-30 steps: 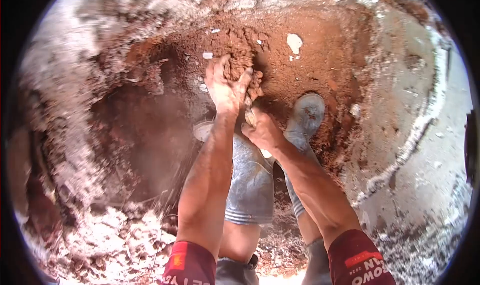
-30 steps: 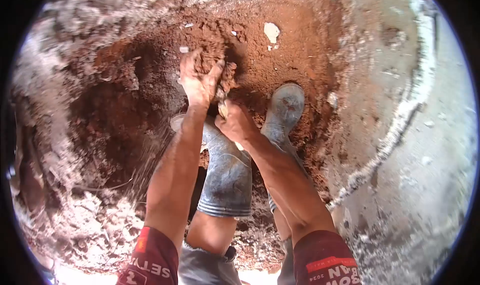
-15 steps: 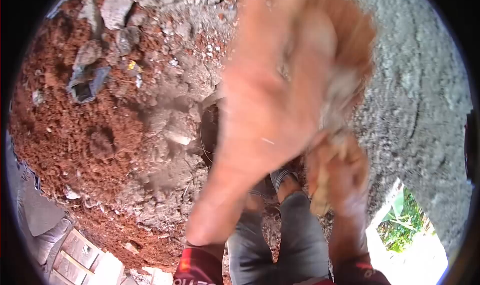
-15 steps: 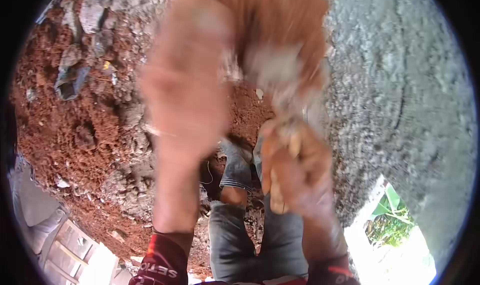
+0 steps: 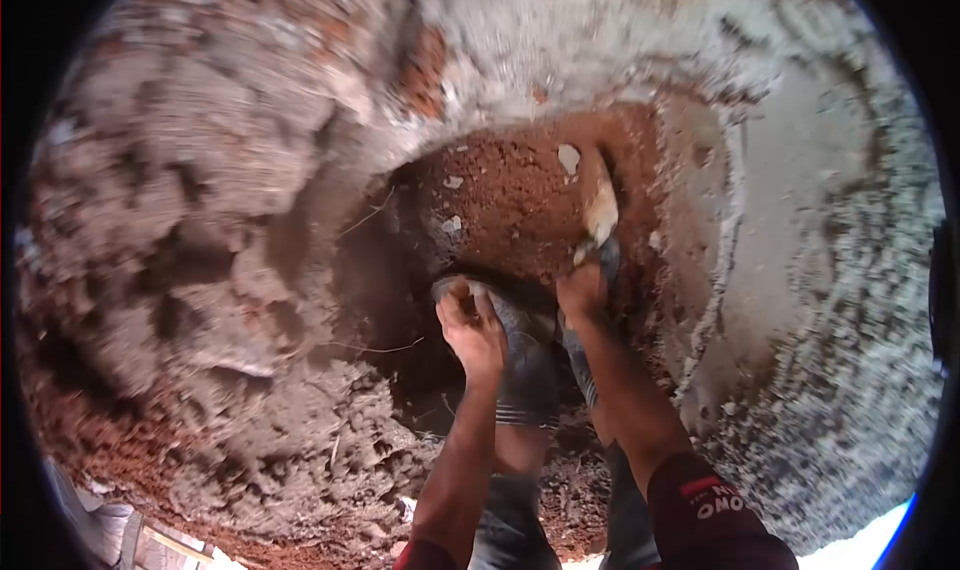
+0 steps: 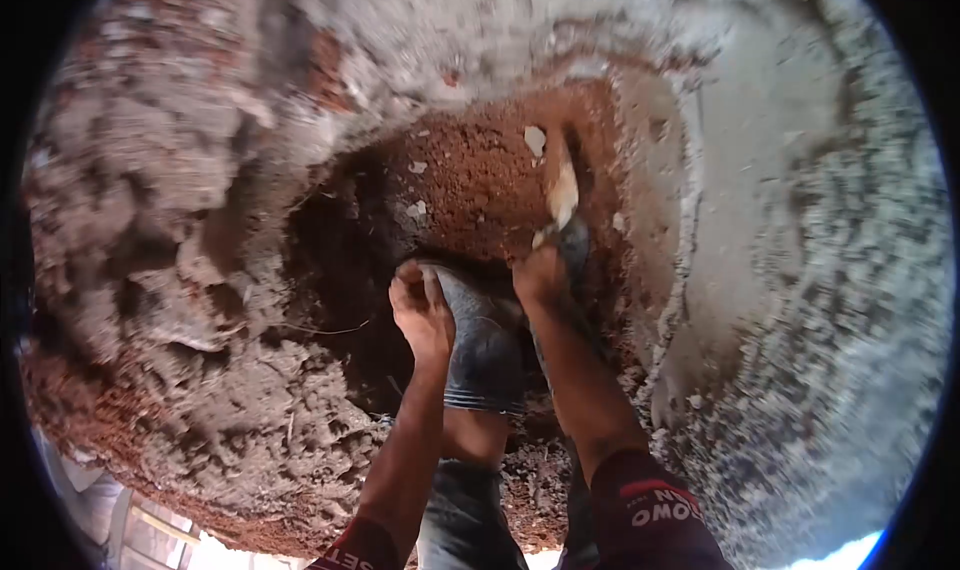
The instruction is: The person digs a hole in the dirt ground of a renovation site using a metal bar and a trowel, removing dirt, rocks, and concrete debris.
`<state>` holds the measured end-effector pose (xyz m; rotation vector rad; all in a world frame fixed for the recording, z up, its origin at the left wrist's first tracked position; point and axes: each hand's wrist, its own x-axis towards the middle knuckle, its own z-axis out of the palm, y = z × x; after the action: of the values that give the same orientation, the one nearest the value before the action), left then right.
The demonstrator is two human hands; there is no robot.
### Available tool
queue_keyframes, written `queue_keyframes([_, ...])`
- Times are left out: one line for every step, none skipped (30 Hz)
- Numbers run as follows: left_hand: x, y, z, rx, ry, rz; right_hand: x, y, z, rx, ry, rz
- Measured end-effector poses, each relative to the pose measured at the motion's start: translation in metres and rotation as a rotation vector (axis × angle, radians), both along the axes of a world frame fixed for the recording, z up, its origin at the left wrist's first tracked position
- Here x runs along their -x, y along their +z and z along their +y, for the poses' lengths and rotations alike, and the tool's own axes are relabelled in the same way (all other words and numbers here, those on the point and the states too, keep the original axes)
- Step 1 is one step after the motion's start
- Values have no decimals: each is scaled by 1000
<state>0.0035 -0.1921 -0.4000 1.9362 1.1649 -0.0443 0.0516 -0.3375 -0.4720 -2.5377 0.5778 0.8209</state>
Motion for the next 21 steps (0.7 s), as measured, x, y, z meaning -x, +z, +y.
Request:
queue_keyframes([-10, -14, 1, -74, -50, 59, 2, -39, -4, 101, 131, 38])
queue_keyframes([-5, -44, 1, -72, 11, 26, 5, -78, -8, 203, 262, 71])
queue_keyframes([-1, -67, 3, -49, 51, 2, -6, -85, -3, 197, 325, 10])
queue_keyframes([4, -93, 8, -32, 74, -10, -4, -102, 2, 111, 396, 62])
queue_keyframes([12, -113, 14, -16, 102, -18, 4, -109, 9, 21, 470, 117])
queue_keyframes([13, -125, 21, -21, 96, 5, 10, -104, 26, -26, 410, 312])
queue_keyframes([11, -131, 25, -86, 49, 12, 13, -91, 45, -64, 353, 502])
queue_keyframes([11, -131, 25, -137, -1, 17, 23, -65, 58, -132, 385, 445])
queue_keyframes([8, -131, 25, -208, -98, 89, 34, -60, 59, -196, 528, 432])
queue_keyframes([3, -130, 26, -280, -196, 154, 29, -43, 58, -230, 599, 406])
queue_keyframes([-1, -127, 26, -187, -245, 275, 27, -38, 54, -238, 622, 389])
queue_keyframes([-5, -133, 29, -188, -231, 264, 27, -34, 54, -257, 647, 377])
queue_keyframes([-3, -137, 32, -192, -325, 303, 30, -30, 53, -214, 435, 340])
queue_keyframes([-2, -137, 34, -191, -424, 344, 29, -23, 52, -168, 220, 303])
queue_keyframes([-5, -140, 37, -156, -405, 379, 23, -18, 49, -210, 45, -5])
queue_keyframes([-7, -141, 39, -158, -407, 374, 30, -42, 37, -128, -29, -73])
queue_keyframes([-12, -139, 40, -83, -317, 389, 25, -56, 27, -14, -59, 56])
queue_keyframes([-16, -137, 44, -12, -228, 405, 23, -66, 21, 95, -89, 188])
queue_keyframes([-16, -138, 47, -21, -235, 405, 38, -78, 18, 88, -97, 187])
queue_keyframes([-18, -143, 50, -120, -295, 291, 54, -94, 15, 31, 200, 295])
queue_keyframes([-11, -147, 51, -213, -343, 188, 61, -86, 16, 13, 364, 367])
